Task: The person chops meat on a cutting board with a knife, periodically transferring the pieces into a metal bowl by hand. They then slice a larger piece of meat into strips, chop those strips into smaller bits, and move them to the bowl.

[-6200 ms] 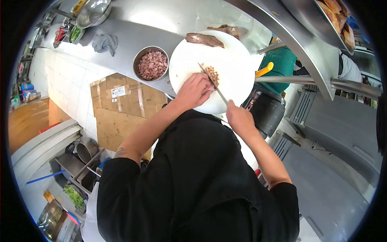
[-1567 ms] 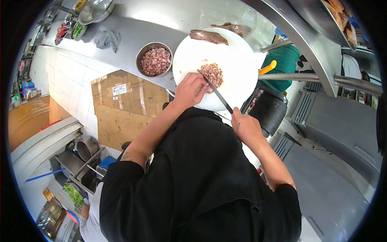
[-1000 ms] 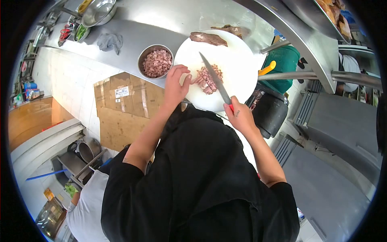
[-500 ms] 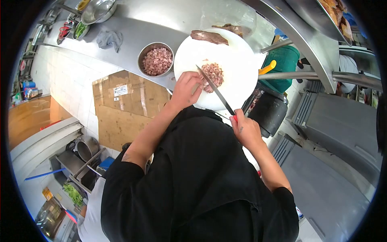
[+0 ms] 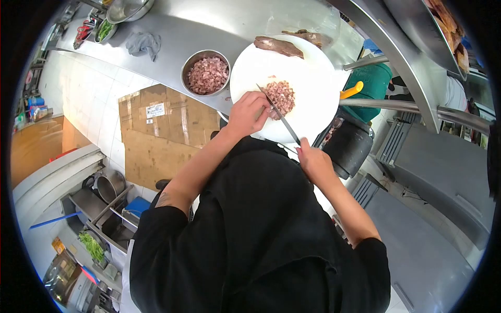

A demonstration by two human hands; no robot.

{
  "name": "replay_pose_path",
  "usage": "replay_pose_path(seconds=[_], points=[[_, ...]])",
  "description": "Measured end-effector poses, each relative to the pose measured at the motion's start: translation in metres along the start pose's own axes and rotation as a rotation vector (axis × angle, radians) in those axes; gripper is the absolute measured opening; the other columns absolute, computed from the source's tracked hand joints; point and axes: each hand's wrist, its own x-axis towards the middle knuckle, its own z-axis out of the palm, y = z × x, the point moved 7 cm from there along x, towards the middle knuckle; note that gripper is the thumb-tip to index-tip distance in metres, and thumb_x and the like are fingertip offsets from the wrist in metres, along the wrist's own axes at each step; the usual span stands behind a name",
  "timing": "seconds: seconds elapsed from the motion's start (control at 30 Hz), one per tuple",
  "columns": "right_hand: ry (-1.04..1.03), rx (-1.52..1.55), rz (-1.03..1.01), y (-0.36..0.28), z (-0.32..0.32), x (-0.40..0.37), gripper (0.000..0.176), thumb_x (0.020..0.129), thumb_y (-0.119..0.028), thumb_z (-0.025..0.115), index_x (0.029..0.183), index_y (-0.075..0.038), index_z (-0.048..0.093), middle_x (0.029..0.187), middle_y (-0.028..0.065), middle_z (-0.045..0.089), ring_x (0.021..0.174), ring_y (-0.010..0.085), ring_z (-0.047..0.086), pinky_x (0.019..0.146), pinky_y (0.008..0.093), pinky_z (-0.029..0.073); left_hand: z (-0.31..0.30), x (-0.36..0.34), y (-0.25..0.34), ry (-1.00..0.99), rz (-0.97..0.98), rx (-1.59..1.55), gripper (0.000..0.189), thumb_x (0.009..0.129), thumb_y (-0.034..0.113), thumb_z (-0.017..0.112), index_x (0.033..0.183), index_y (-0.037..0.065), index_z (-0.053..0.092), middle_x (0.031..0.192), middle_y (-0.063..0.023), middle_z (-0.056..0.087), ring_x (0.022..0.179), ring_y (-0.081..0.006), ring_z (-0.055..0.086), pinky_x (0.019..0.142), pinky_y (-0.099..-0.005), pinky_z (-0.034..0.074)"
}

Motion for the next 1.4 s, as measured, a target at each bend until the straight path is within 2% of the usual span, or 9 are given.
replay_pose_path(seconds=[0.07, 0.17, 0.37, 0.57, 0.77, 0.93, 1.13, 1.4], points=[[0.036, 0.016, -0.029, 0.0, 0.017, 0.026, 0.023, 0.116, -0.027, 0.059, 0.115, -0.005, 0.052, 0.08, 0.0245, 0.075, 0.077, 0.0509, 0.075, 0.068, 0.0628, 0.058, 0.002, 0.0, -0.002, 0.0, 0.008, 0.002, 0.017, 0.088, 0.003, 0.082, 0.102, 0.006, 0.072, 0.111, -0.0112, 0.073, 0.103, -0.035, 0.072, 0.088, -0.0452, 0.059], [0.047, 0.059, -0.055, -0.007, 0.006, 0.045, 0.022, 0.117, -0.027, 0.059, 0.115, -0.006, 0.052, 0.079, 0.0242, 0.075, 0.076, 0.0513, 0.074, 0.068, 0.0632, 0.058, 0.003, -0.001, -0.003, -0.026, -0.007, 0.016, 0.018, 0.088, 0.005, 0.081, 0.102, 0.007, 0.072, 0.114, -0.0091, 0.072, 0.107, -0.0339, 0.07, 0.092, -0.0438, 0.058], [0.023, 0.031, -0.025, -0.007, -0.023, 0.015, 0.022, 0.116, -0.026, 0.06, 0.115, -0.006, 0.052, 0.081, 0.0238, 0.075, 0.076, 0.0512, 0.074, 0.067, 0.0626, 0.057, -0.008, -0.007, -0.002, 0.006, 0.056, -0.024, 0.022, 0.087, 0.003, 0.082, 0.106, 0.005, 0.073, 0.119, -0.0106, 0.07, 0.112, -0.0355, 0.068, 0.097, -0.0447, 0.057], [-0.039, 0.026, 0.002, -0.006, -0.028, -0.02, 0.022, 0.116, -0.026, 0.06, 0.116, -0.006, 0.052, 0.079, 0.0257, 0.074, 0.077, 0.0524, 0.074, 0.069, 0.0636, 0.057, -0.001, -0.007, -0.004, -0.007, 0.058, -0.04, 0.019, 0.087, 0.002, 0.082, 0.103, 0.005, 0.073, 0.115, -0.0103, 0.071, 0.107, -0.035, 0.07, 0.093, -0.0451, 0.058], [-0.037, 0.067, 0.003, 0.001, 0.02, 0.024, 0.023, 0.116, -0.026, 0.059, 0.12, -0.005, 0.053, 0.081, 0.0283, 0.075, 0.08, 0.0537, 0.074, 0.072, 0.0648, 0.058, 0.002, -0.006, -0.006, -0.009, 0.017, 0.014, 0.018, 0.088, 0.001, 0.081, 0.103, 0.005, 0.073, 0.112, -0.0098, 0.074, 0.104, -0.0347, 0.071, 0.09, -0.0443, 0.059], [0.035, 0.053, -0.06, -0.011, -0.003, 0.039, 0.023, 0.116, -0.027, 0.059, 0.118, -0.004, 0.053, 0.08, 0.0251, 0.075, 0.078, 0.0524, 0.074, 0.07, 0.0643, 0.058, -0.002, -0.006, -0.005, 0.0, 0.054, -0.038, 0.018, 0.089, 0.001, 0.082, 0.103, 0.004, 0.072, 0.114, -0.0111, 0.073, 0.103, -0.0358, 0.071, 0.09, -0.0451, 0.059], [-0.011, 0.037, -0.032, -0.011, -0.022, 0.001, 0.025, 0.116, -0.028, 0.06, 0.115, -0.005, 0.052, 0.079, 0.024, 0.075, 0.077, 0.0513, 0.074, 0.069, 0.0637, 0.057, -0.008, -0.008, -0.003, 0.007, 0.074, -0.071, 0.018, 0.087, -0.002, 0.081, 0.101, 0.004, 0.073, 0.112, -0.0113, 0.073, 0.102, -0.035, 0.071, 0.09, -0.0444, 0.059], [-0.078, 0.059, 0.021, -0.009, 0.003, 0.004, 0.024, 0.116, -0.028, 0.059, 0.116, -0.005, 0.053, 0.079, 0.0254, 0.075, 0.077, 0.0522, 0.074, 0.069, 0.0645, 0.058, -0.005, -0.015, -0.006, -0.036, 0.059, -0.065, 0.018, 0.083, -0.001, 0.079, 0.098, 0.005, 0.071, 0.108, -0.0088, 0.071, 0.099, -0.0331, 0.07, 0.087, -0.0437, 0.059]])
